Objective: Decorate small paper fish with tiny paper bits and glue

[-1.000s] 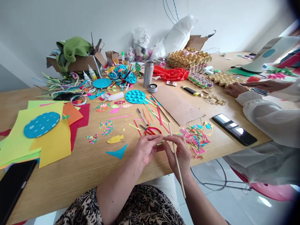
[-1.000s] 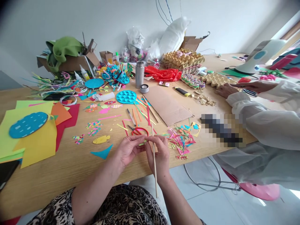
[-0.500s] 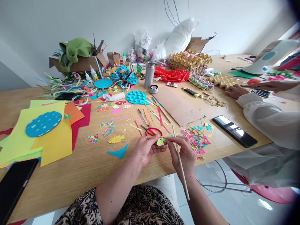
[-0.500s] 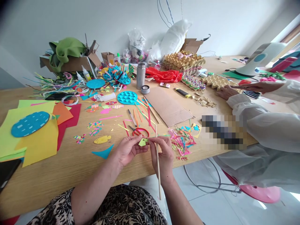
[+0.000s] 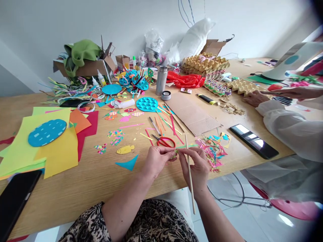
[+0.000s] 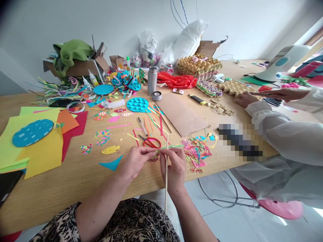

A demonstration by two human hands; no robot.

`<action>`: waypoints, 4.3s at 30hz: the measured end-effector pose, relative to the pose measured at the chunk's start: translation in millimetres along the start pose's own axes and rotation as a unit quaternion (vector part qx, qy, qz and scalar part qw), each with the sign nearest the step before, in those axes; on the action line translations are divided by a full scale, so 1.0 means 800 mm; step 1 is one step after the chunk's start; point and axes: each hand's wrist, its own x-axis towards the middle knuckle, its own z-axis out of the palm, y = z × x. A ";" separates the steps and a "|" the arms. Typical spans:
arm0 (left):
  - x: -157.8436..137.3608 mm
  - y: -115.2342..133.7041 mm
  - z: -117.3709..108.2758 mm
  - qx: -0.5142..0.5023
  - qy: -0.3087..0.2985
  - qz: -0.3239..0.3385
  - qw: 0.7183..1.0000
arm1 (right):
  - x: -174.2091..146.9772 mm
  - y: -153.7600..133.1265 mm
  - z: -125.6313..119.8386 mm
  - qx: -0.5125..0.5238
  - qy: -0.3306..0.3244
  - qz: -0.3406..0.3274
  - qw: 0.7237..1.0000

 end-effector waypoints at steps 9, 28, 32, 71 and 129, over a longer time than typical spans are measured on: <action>0.002 0.004 -0.003 -0.056 0.042 -0.010 0.998 | 0.002 -0.002 -0.014 0.223 0.014 0.121 0.967; 0.001 0.012 -0.004 -0.177 0.027 -0.071 0.981 | -0.018 0.013 -0.016 0.493 -0.072 0.343 0.796; 0.000 0.015 -0.004 -0.199 0.015 -0.084 0.976 | -0.019 0.014 -0.015 0.491 -0.067 0.348 0.796; 0.004 0.015 -0.015 0.013 -0.035 0.009 0.999 | 0.024 0.006 -0.065 0.168 -0.292 0.200 0.920; 0.007 0.016 -0.011 -0.106 -0.085 -0.017 0.991 | -0.006 -0.014 -0.020 0.522 -0.123 0.341 0.772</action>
